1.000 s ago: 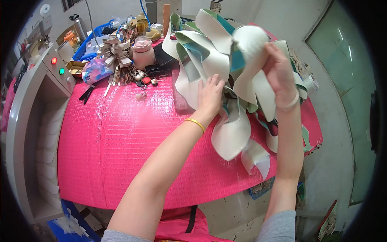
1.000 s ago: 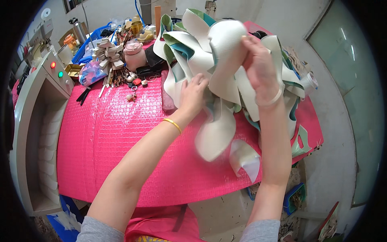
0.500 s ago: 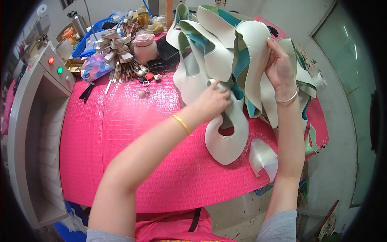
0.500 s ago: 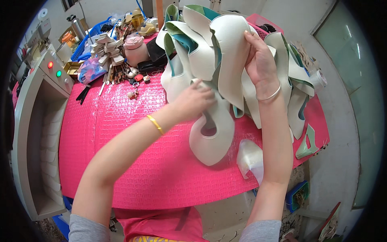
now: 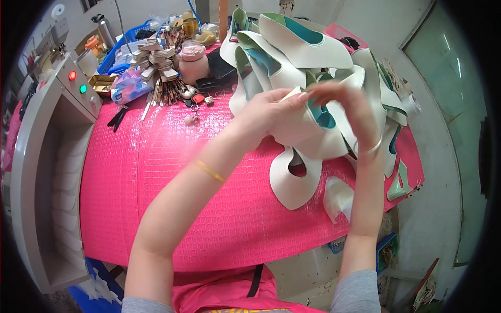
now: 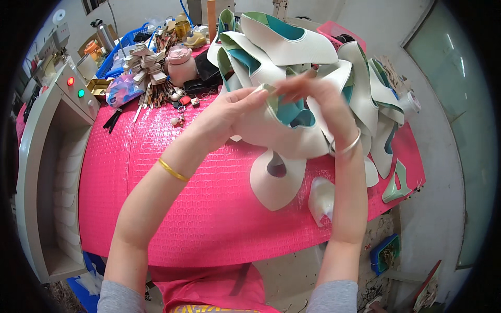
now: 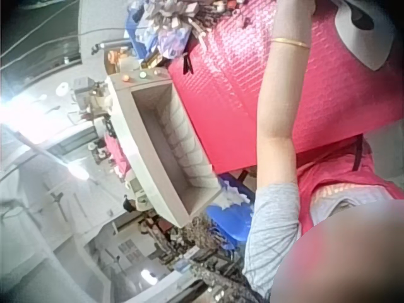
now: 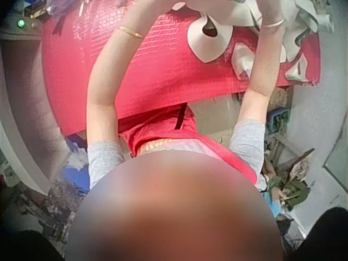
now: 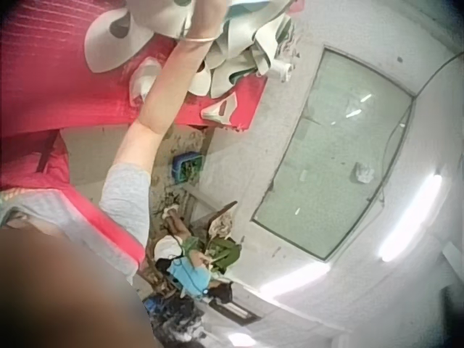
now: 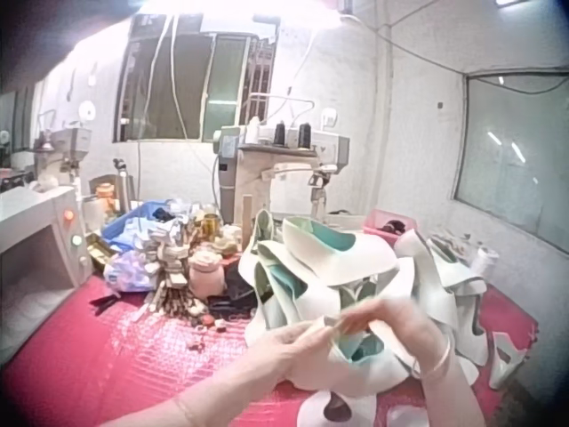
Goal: The worker is applying reinforcement paper to the heel of shoe uppers and using a pressing machine to secure them.
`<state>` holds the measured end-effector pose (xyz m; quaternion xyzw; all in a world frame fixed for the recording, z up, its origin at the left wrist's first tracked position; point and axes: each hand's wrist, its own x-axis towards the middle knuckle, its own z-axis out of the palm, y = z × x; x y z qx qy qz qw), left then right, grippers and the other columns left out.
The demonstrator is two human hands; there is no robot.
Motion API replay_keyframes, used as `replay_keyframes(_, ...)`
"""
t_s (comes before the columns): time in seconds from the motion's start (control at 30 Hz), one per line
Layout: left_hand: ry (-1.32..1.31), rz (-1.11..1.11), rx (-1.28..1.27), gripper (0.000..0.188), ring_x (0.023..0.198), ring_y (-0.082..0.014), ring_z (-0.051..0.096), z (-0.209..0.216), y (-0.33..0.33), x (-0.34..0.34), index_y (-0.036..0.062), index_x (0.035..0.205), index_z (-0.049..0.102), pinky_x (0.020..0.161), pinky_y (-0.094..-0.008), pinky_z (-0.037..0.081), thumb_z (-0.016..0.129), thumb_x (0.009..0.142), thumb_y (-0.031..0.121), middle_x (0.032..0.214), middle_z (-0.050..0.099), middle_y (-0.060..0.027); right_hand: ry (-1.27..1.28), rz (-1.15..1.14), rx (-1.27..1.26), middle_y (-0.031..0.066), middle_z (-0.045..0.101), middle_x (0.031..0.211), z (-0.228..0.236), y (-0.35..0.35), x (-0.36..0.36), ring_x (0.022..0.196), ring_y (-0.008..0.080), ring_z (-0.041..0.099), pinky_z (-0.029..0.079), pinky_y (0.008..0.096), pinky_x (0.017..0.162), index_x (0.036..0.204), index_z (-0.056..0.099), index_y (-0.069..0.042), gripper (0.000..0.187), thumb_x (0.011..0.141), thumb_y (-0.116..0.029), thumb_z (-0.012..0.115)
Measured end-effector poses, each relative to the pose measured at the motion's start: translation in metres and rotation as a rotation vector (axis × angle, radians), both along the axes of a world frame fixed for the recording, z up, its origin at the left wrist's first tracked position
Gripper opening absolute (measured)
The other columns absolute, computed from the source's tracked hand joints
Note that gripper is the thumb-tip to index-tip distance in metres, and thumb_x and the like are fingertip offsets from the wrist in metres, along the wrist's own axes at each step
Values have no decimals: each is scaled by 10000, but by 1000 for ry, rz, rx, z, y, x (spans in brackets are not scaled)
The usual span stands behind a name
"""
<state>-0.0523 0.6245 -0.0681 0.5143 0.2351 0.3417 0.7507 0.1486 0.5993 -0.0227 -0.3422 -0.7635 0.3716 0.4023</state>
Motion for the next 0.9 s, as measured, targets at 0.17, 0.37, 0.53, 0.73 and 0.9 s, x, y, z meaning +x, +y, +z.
replay_keyframes(0.17,132,325,178,324,695,-83,550,33,-60,-15,-36,947,601,580,-197,417,581,812,257,804,599,-50,-450,-434,-85,1,336,1345,-74,47,54,1243,177,288,157,405,1023,1257,427,-201,437,912,-417,269)
replay_keyframes(0.37,62,622,114,337,775,-106,567,-14,-147,-76,-41,1021,581,706,-233,448,574,826,234,881,620,-71,-1029,-394,117,-63,209,1406,-76,67,44,1313,229,139,16,518,1037,1250,383,-387,370,883,-406,344)
replay_keyframes(0.53,237,738,369,381,836,-139,560,-4,-209,-116,-46,1012,555,751,-267,438,553,836,292,915,601,-80,-1251,-562,-5,-55,216,1405,-89,80,63,1288,219,219,96,504,1036,1187,485,-275,334,879,-351,380)
replay_keyframes(0.73,-39,927,314,559,1065,-199,471,-47,-248,-161,28,1216,395,927,-352,338,447,856,452,1157,490,-90,-205,-546,79,78,599,963,-44,-1,7,908,144,554,420,260,815,1050,562,-15,253,857,-159,483)
replay_keyframes(0.9,-114,1011,-218,704,1236,-214,265,-88,-295,-161,36,1357,119,1024,-360,189,536,830,245,1354,250,-96,-330,-82,-142,89,598,900,-90,-129,-80,797,185,579,452,285,732,968,581,-21,220,811,-171,549)
